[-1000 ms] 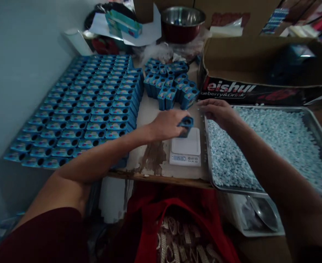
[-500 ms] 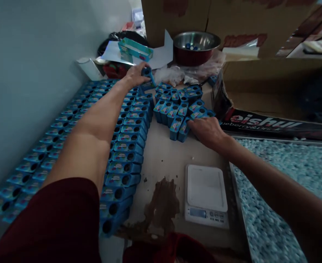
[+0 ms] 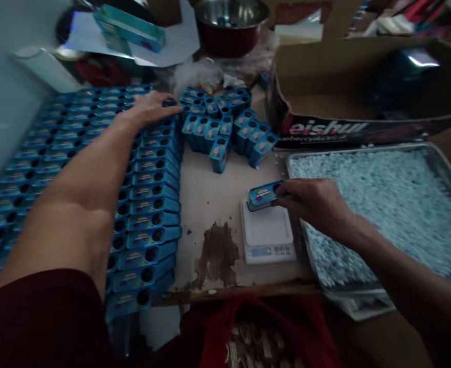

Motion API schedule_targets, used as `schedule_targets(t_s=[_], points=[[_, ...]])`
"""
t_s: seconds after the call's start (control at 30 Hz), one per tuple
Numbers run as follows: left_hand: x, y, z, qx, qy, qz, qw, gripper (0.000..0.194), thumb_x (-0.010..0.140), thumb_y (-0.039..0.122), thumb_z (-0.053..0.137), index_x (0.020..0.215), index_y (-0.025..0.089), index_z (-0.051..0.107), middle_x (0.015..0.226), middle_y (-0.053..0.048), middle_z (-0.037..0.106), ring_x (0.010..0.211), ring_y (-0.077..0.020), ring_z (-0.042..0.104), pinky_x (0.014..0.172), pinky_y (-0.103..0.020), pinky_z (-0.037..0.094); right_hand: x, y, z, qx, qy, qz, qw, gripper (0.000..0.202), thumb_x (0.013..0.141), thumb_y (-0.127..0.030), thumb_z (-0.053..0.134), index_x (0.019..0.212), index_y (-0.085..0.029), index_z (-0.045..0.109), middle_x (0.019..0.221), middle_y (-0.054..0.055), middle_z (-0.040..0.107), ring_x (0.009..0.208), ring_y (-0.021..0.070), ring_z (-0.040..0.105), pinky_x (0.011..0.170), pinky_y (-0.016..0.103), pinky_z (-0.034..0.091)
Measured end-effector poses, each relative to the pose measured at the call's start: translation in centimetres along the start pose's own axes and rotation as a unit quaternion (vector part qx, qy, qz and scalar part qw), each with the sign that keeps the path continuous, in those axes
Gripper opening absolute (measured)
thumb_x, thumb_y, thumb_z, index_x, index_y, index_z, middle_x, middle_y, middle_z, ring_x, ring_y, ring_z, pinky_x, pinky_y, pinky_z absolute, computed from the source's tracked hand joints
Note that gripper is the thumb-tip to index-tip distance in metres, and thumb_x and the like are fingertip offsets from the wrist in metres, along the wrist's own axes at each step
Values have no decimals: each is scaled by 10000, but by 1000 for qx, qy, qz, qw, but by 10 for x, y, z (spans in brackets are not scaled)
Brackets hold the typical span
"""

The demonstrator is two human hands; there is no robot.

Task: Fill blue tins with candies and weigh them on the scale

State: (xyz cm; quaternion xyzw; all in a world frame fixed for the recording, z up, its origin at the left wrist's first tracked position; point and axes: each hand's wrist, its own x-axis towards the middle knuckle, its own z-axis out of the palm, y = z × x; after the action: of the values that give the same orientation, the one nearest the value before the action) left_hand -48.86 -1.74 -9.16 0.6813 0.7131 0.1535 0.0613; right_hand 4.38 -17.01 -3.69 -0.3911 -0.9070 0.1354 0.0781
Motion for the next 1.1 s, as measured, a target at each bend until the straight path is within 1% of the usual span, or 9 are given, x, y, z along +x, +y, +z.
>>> schedule_targets(t_s=[0.13, 0.23, 0.33, 0.4, 0.53, 0.73, 0.87, 0.97, 1.1], points=[[-27, 29, -27, 10, 34, -48, 998, 1845, 496, 1358, 271, 1696, -6, 590, 1710, -257, 629, 1593, -486, 542, 1383, -643, 346, -39, -14, 13, 22, -21, 33, 999, 57, 1029, -288, 879, 1056, -240, 892, 971, 47, 896, 869, 231, 815, 721, 303, 414], [-71, 58, -61, 41, 25, -13, 999, 2074, 153, 1350, 141, 1605, -24, 697, 1592, -276, 701, 1555, -617, 571, 1335, -747, 381, -52, -4, 6, 51, -15, 77, 996, 296, 1010, -394, 921, 1256, -238, 872, 917, 34, 860, 825, 222, 779, 718, 305, 438], [-136, 82, -93, 156, -42, 60, 985, 1786, 435, 1340, 130, 1608, 140, 742, 1527, -168, 731, 1540, -616, 614, 1252, -813, 421, -74, 38, -12, 45, -31, 105, 993, 349, 1080, -485, 813, 1300, -219, 856, 997, 77, 858, 935, 261, 796, 849, 356, 556], [-186, 95, -105, 187, -89, 131, 970, 1525, 654, 1271, 203, 1631, 229, 738, 1464, -148, 762, 1449, -589, 705, 1204, -790, 474, -96, 73, -19, -23, -88, 106, 990, 382, 1030, -492, 860, 1329, -254, 866, 1366, 135, 850, 1325, 378, 762, 1114, 497, 572], [-270, 120, -91, 131, -137, 234, 954, 1112, 859, 1145, 351, 1523, 381, 809, 1297, -109, 832, 1150, -473, 826, 1086, -679, 565, -139, 114, -4, -129, -170, 118, 970, 799, 948, -541, 918, 1679, -332, 672, 1788, 158, 604, 1630, 505, 528, 1257, 683, 494], [-305, 172, -47, 95, -158, 324, 928, 808, 1049, 934, 459, 1496, 363, 816, 1285, -120, 848, 963, -327, 771, 931, -475, 575, -134, 114, 31, -192, -125, 99, 968, 485, 990, -298, 746, 1463, -189, 757, 1419, 234, 761, 1254, 412, 711, 903, 424, 551], [-303, 211, -47, 105, -172, 299, 933, 636, 1081, 649, 652, 1607, 302, 736, 1423, -138, 809, 1193, -377, 763, 1093, -533, 573, -113, 139, 27, 16, -71, 193, 978, 172, 906, -270, 804, 1065, -203, 807, 934, 79, 779, 845, 255, 684, 750, 340, 446], [-313, 233, -37, 69, -143, 225, 961, 767, 989, 512, 836, 1691, 268, 649, 1518, -150, 772, 1376, -431, 726, 1218, -600, 543, -111, 153, 12, 311, 17, 297, 903, 185, 882, -354, 854, 896, -233, 714, 730, 6, 634, 655, 163, 514, 652, 321, 348], [-329, 251, 10, -105, -54, 91, 989, 956, 886, 454, 986, 1726, 282, 562, 1572, -139, 750, 1413, -393, 739, 1229, -558, 591, -123, 145, -2, 610, 78, 341, 711, 160, 884, -312, 714, 832, -267, 570, 733, -41, 487, 597, 103, 299, 585, 306, 144]])
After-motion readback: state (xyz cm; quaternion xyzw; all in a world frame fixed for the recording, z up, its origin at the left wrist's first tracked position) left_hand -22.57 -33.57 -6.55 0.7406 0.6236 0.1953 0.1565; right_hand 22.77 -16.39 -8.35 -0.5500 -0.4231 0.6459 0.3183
